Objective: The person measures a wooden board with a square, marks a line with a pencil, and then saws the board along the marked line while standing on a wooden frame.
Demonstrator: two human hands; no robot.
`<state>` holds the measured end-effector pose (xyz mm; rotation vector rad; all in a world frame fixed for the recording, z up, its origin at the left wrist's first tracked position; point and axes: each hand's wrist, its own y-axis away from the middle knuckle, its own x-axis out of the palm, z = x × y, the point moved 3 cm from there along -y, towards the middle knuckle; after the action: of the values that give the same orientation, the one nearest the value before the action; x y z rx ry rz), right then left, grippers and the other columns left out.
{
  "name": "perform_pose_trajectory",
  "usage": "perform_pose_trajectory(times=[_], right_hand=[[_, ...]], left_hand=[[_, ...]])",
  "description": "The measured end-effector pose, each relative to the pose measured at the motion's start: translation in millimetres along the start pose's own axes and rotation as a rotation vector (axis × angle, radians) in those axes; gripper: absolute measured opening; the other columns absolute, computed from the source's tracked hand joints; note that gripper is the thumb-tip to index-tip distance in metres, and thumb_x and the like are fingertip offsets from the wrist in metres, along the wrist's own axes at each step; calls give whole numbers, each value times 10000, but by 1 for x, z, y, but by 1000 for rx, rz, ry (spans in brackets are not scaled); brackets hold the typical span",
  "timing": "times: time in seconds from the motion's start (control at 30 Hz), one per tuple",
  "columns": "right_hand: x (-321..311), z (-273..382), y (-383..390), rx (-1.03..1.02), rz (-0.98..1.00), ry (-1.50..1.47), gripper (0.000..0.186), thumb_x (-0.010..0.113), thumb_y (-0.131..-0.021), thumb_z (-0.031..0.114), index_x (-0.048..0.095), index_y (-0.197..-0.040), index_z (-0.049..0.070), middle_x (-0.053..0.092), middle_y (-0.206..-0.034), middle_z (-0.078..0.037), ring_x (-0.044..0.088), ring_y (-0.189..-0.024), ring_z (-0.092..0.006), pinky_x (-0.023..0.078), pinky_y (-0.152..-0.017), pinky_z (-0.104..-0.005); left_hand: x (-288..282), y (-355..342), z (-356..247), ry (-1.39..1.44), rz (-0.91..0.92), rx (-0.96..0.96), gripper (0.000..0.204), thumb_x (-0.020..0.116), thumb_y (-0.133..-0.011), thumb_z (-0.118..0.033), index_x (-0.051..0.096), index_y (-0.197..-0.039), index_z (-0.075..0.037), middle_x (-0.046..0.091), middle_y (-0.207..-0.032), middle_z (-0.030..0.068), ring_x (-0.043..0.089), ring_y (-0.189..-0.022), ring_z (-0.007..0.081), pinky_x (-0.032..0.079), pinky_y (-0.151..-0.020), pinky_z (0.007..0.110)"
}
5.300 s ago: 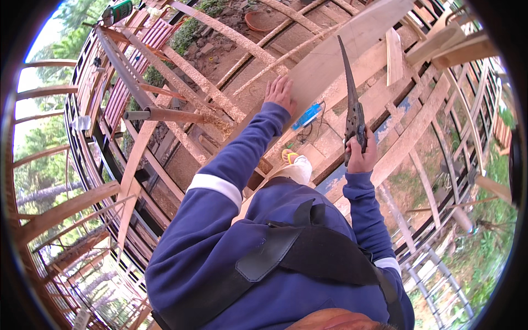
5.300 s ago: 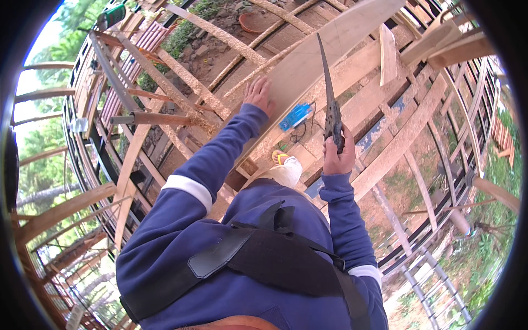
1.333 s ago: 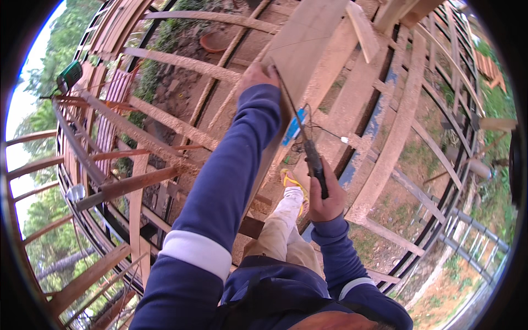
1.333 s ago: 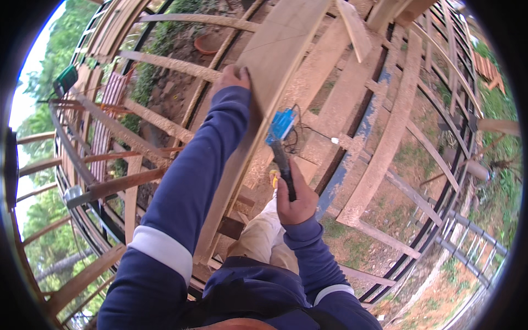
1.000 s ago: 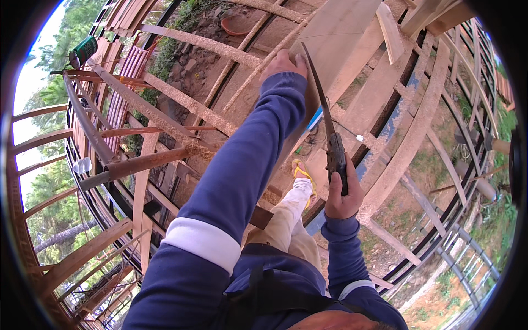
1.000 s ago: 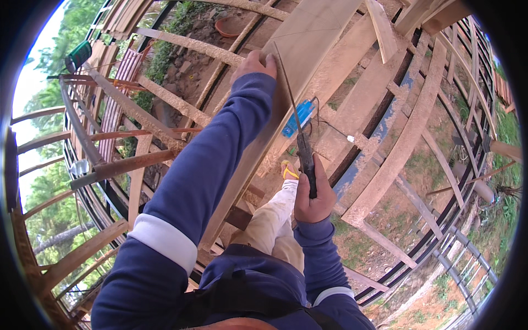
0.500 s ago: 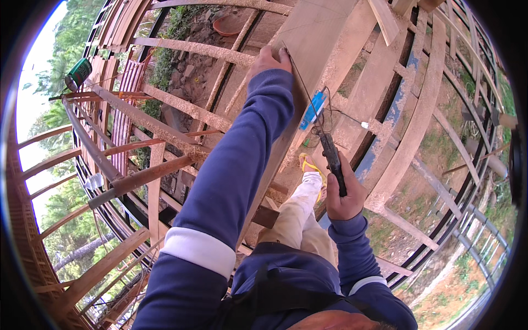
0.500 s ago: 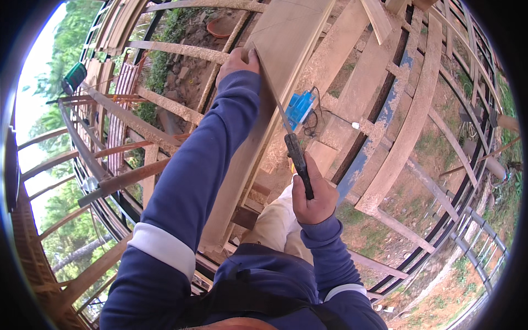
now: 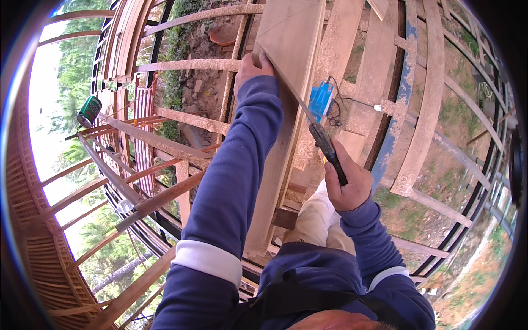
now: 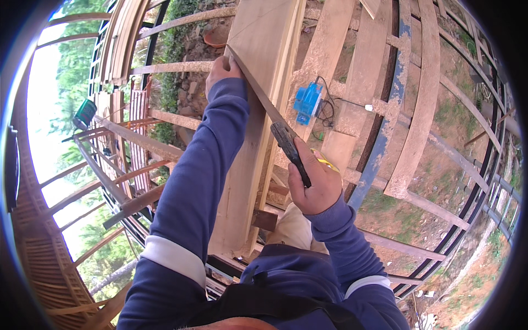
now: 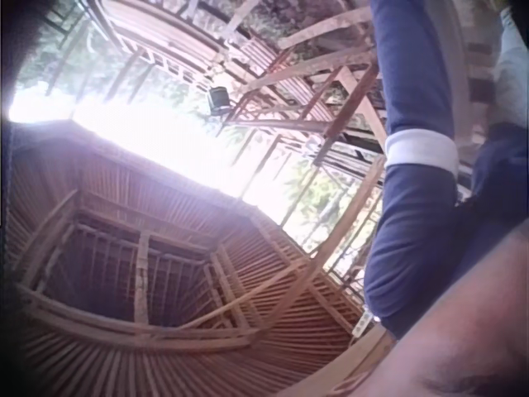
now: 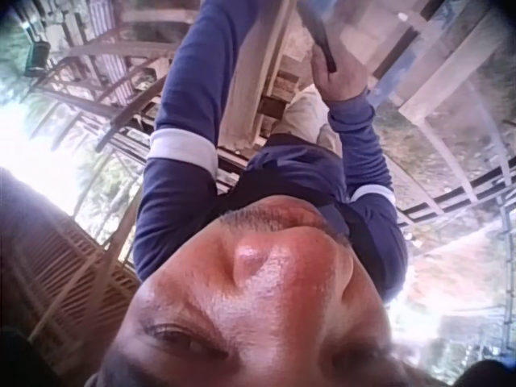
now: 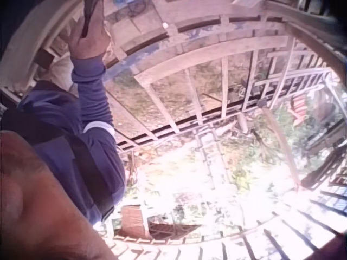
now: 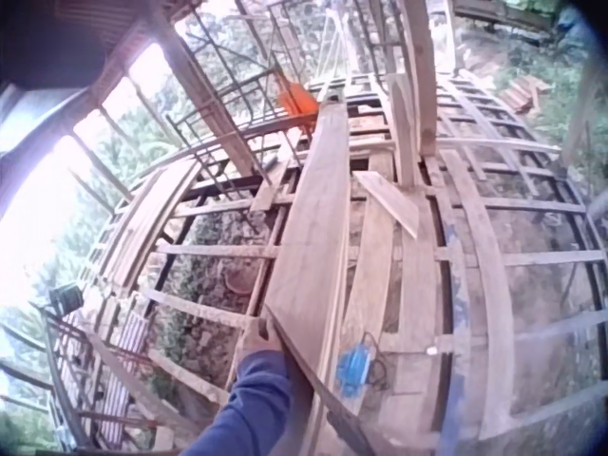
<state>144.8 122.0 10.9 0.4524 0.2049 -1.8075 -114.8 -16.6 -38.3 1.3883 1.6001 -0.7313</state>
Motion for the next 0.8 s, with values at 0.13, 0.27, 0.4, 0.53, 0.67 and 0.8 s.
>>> perform_pose_trajectory(times=[0.13, 0.27, 0.4, 0.53, 0.67, 0.8], right_hand=[[-2, -3, 8, -90, -38, -28, 492, 671, -883, 81, 579, -1357, -12, 687, -774, -190, 700, -667, -316, 557, -655, -371], [1, -1, 4, -69, -49, -40, 498, 670, -879, 70, 577, -1360, -16, 691, -789, -191, 702, -671, -309, 555, -655, -360], [5, -3, 2, -66, -45, -55, 499, 666, -876, 56, 577, -1361, -18, 700, -820, -191, 705, -669, -294, 550, -647, -343], [4, -5, 11, -124, -111, -68, 497, 664, -881, 62, 576, -1365, -5, 688, -785, -183, 694, -641, -295, 540, -616, -361], [7, 0, -7, -35, -44, -71, 499, 663, -879, 60, 571, -1364, -12, 708, -835, -191, 714, -679, -309, 554, -643, -358], [1, 0, 10, -43, -27, -52, 497, 660, -887, 68, 565, -1368, -8, 712, -889, -213, 721, -711, -330, 560, -656, -366]], left_hand=[[0, -1, 4, -20, -54, 29, 432, 565, -953, -453, 687, -1187, -111, 715, -1155, 170, 662, -1098, 379, 506, -942, 454], [1, -2, 2, -51, -103, 85, 382, 552, -968, -442, 684, -1079, -101, 734, -1062, 151, 686, -1013, 375, 528, -869, 472], [2, -1, 2, -56, -44, 51, 384, 548, -968, -440, 680, -1096, -102, 734, -1064, 149, 685, -1020, 372, 525, -879, 469], [3, -4, 5, -49, -95, 75, 389, 552, -965, -438, 681, -1100, -97, 734, -1050, 153, 684, -1015, 376, 525, -871, 469], [2, -2, 0, -61, -17, 40, 445, 552, -953, -459, 694, -1188, -108, 724, -1137, 164, 670, -1083, 375, 515, -926, 457], [4, -4, 7, -66, -68, 55, 444, 548, -953, -464, 696, -1173, -107, 726, -1116, 168, 668, -1075, 383, 515, -920, 465]])
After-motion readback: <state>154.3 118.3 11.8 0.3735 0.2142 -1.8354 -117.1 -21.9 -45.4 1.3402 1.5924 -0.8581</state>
